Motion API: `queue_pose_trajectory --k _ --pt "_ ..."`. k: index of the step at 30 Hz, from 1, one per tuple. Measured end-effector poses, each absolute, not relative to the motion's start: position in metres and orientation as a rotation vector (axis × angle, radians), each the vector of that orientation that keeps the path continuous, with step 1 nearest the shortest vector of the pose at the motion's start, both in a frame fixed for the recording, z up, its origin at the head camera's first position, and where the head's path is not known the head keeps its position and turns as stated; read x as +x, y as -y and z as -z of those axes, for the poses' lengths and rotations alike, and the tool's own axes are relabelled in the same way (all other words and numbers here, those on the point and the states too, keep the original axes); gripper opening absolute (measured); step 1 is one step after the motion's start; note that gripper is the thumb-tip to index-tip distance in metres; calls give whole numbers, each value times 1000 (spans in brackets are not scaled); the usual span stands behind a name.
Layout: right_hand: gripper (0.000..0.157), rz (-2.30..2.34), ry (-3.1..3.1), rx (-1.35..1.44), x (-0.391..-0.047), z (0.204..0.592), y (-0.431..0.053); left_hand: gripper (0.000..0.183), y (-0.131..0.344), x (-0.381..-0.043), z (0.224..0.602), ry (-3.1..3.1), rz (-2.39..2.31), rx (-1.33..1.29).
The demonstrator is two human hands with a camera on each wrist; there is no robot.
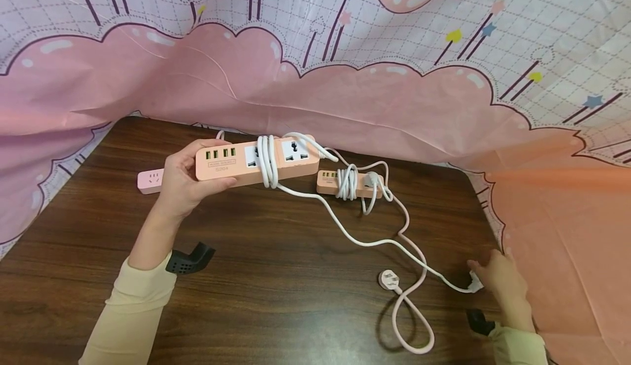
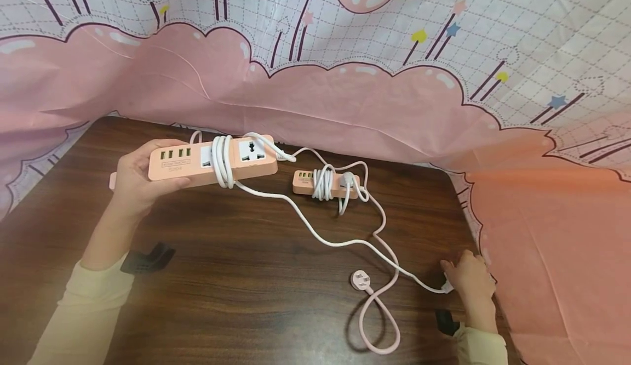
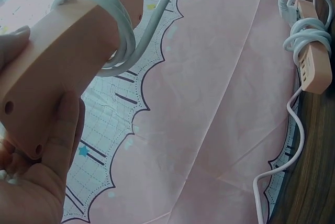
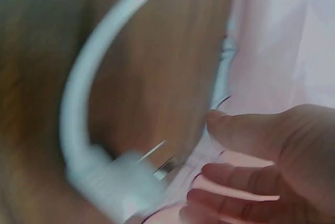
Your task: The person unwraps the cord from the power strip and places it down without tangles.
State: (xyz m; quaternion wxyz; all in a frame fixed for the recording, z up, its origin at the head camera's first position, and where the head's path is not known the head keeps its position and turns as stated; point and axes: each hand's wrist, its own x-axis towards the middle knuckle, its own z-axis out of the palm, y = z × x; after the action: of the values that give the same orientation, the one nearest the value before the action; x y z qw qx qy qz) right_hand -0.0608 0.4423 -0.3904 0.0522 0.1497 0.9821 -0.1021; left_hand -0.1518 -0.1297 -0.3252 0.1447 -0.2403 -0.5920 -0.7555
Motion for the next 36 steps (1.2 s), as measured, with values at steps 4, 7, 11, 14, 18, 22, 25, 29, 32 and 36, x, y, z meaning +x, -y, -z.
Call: queue_pose_trajectory --k 4,7,11,14,18,22,25,29,32,36 --pt "42 378 -3232 242 -72 378 -409 61 128 -151 324 1688 2186 -718" --pt "31 555 -3351 -43 -87 368 -370 61 126 -150 322 1675 2191 -731" --pt "24 824 -3329 -510 -107 359 -310 61 125 -149 322 1665 2199 -746" --pt "30 972 -3153 -817 -118 354 -268 60 123 -148 322 1668 2201 -758" --pt "39 1099 -2794 -999 -128 350 -223 60 120 -148 322 1682 2199 -768" --pt "33 1209 -2575 -989 -133 350 -196 60 118 -147 322 1707 2193 -779" --pt "18 1395 -2490 -918 -133 348 -186 59 118 -148 322 1724 2191 -788" --pt "13 1715 -2434 -795 -133 338 -182 61 118 -147 323 1726 2206 -806" --pt "12 1960 -2423 -697 -137 328 -183 63 117 -147 324 1714 2237 -845" --pt "12 2225 -2412 -629 -142 314 -191 65 115 -147 326 1700 2289 -922"
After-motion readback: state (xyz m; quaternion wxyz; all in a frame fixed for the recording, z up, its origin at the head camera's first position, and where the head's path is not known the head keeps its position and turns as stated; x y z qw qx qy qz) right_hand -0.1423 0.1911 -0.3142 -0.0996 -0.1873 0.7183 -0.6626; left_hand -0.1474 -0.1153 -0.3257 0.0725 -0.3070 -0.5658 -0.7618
